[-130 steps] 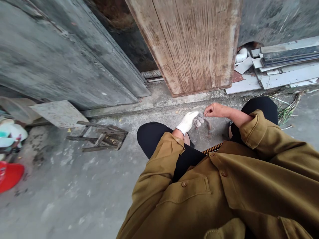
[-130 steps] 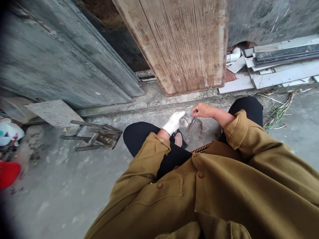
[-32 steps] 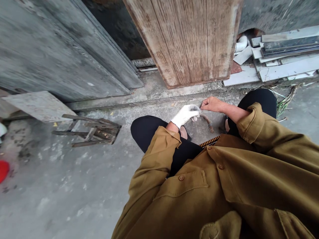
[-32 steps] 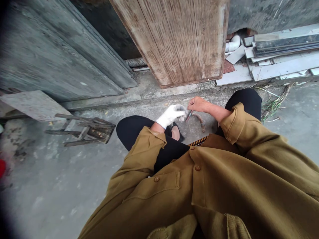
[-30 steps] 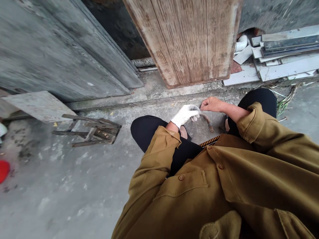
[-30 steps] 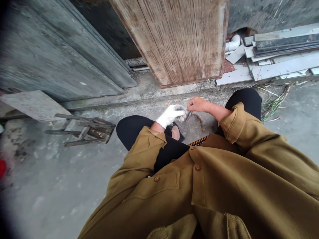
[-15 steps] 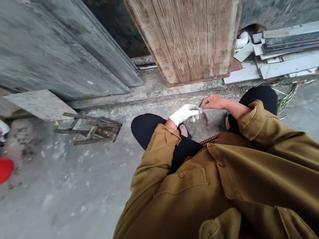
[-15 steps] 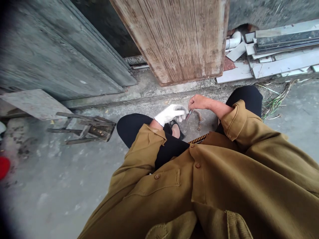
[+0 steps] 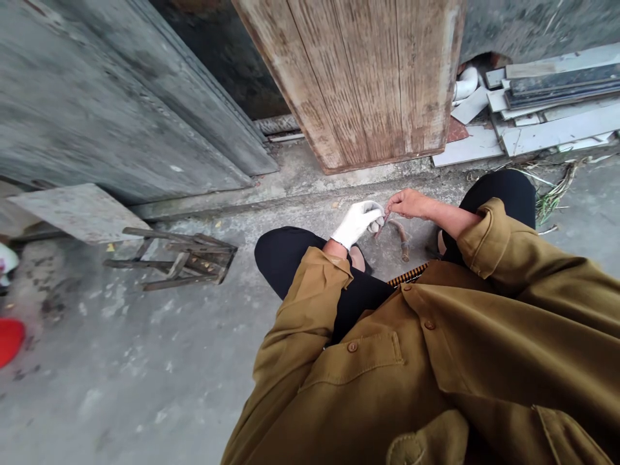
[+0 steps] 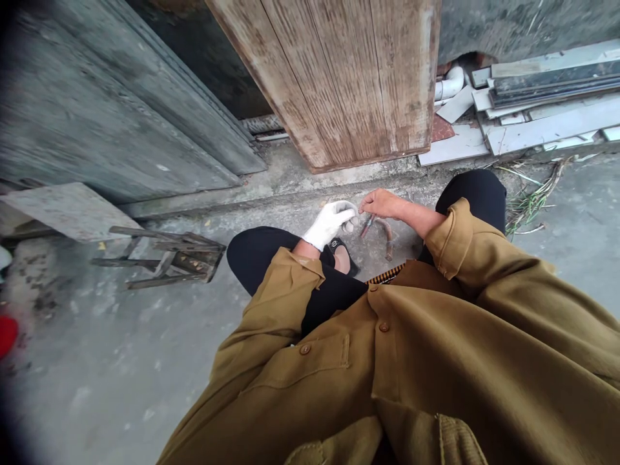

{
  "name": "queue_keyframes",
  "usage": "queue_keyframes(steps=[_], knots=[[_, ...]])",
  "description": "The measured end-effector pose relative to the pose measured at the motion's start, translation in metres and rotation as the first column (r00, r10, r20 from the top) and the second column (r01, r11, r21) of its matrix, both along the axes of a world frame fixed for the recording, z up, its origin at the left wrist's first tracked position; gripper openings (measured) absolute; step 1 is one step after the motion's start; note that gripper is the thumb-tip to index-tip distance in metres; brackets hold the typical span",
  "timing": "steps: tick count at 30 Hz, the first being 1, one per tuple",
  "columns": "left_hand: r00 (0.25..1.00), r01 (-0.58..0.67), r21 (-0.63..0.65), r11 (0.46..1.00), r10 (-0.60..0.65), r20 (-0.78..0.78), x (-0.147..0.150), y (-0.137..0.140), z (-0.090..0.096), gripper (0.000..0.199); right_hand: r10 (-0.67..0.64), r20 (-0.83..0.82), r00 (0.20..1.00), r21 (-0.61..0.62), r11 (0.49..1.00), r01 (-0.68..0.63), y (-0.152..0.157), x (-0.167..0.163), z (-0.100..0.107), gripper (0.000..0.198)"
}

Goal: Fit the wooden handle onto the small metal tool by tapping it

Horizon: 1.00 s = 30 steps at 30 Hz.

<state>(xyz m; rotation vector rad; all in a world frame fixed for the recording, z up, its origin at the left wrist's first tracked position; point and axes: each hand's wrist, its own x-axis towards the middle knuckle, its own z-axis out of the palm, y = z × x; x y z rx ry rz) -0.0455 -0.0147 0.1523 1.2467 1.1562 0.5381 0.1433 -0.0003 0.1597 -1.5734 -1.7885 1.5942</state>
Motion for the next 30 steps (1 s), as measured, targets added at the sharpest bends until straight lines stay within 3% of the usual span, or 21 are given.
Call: queue_keyframes(steps=[6,9,12,17,21,24,30], knots=[[0.997,-0.076,0.003,0.997,0.076,0.007,-0.004,0.003,-0.002,0.008,0.069,-0.175,0.982,-0.06,0.995,-0.08,0.0,0.004,0.005,0.027],[0.992,-0.118,-0.01,0.993,0.119,0.046,-0.005,0.005,-0.006,0.01,0.078,-0.138,0.987,0.021,0.997,-0.076,0.0,0.003,0.007,0.026],[0.985,-0.08,-0.075,0.994,0.09,0.144,-0.006,0.005,-0.007,0.014,0.042,-0.105,0.994,0.054,0.998,-0.037,0.001,0.0,0.006,0.02],[0.929,-0.002,-0.221,0.975,0.084,0.36,-0.013,0.004,0.0,0.024,-0.055,-0.383,0.922,-0.19,0.981,-0.021,0.004,-0.001,-0.003,0.019],[0.896,-0.008,-0.206,0.978,0.098,0.434,-0.012,0.003,0.005,0.028,-0.155,-0.592,0.791,-0.363,0.927,-0.091,0.004,-0.001,-0.007,0.02],[0.898,-0.04,-0.182,0.983,0.115,0.424,-0.009,0.001,0.006,0.029,-0.187,-0.639,0.746,-0.399,0.91,-0.114,0.004,-0.002,-0.009,0.022],[0.948,-0.06,-0.092,0.994,0.085,0.307,-0.01,0.002,0.006,0.026,-0.082,-0.524,0.848,-0.273,0.959,-0.077,0.005,-0.001,-0.009,0.02]])
